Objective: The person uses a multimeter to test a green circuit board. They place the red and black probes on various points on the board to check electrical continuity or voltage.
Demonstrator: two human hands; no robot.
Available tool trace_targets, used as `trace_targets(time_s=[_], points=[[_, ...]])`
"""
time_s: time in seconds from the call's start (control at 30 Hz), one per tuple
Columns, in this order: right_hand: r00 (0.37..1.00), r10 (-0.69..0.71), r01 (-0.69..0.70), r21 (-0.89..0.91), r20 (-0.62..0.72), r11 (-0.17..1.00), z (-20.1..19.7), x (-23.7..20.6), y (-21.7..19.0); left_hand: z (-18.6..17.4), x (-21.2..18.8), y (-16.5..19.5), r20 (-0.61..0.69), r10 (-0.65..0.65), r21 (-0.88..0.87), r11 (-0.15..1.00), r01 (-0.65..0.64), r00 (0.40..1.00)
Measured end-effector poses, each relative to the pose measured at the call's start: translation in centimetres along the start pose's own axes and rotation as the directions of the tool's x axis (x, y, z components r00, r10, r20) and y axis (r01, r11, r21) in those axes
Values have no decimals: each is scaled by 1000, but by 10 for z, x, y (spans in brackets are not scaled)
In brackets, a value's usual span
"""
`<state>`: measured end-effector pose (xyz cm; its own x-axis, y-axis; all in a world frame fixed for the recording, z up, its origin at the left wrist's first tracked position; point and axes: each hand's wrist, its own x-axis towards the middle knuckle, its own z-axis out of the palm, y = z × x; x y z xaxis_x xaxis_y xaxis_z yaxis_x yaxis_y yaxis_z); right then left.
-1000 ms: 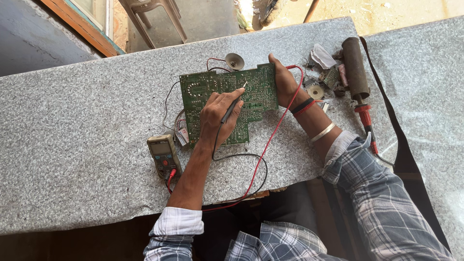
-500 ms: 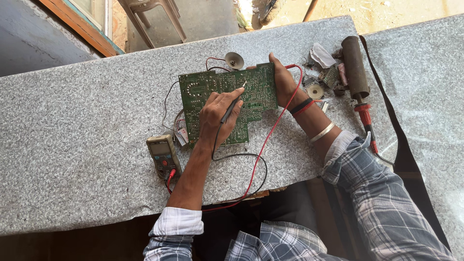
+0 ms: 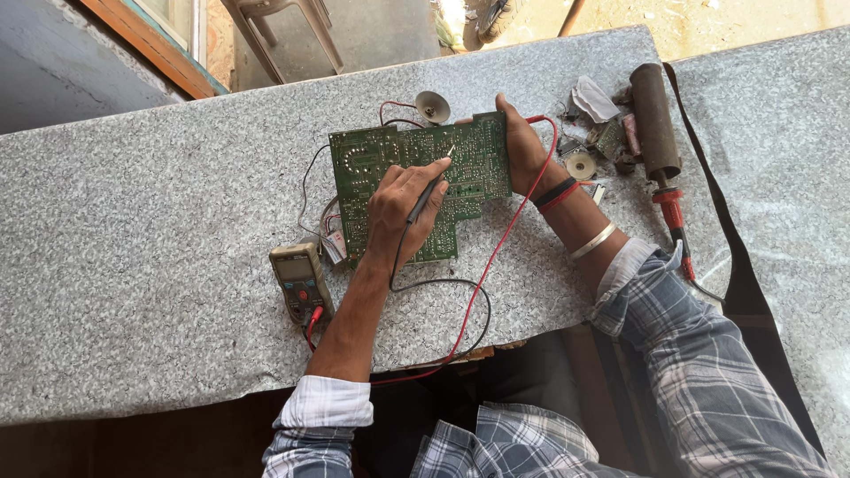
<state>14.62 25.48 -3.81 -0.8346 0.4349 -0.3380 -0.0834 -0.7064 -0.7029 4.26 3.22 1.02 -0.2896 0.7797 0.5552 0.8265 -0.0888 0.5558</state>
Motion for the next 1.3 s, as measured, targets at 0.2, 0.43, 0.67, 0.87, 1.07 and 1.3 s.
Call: trace_targets(time_s=[0.2,0.43,0.67,0.87,1.07,1.3], points=[[993,-49,43,-56,-109,998,0,7,2,0,0,-1,-12,7,2,1000,-7,1000],[991,-41,33,-64,-131,997,8,1,-3,-1,2,1,-15,26,-2,1000,-26,1000],[981,-86,73,-81,-173,994,4,4,-1,-3,3,3,-18,17,-6,1000,-17,1000],[979,-158,139,-147,-127,979,0,6,2,-3,3,4,-13,-2,-1,1000,2,1000],[864,-504,430,-540,12,724,5,-2,-2,-2,3,5,-11,1,1,1000,-1,1000],[918,-396,344,-468,-12,814,5,-7,-2,-3,1,3,-17,14,5,1000,-14,1000]])
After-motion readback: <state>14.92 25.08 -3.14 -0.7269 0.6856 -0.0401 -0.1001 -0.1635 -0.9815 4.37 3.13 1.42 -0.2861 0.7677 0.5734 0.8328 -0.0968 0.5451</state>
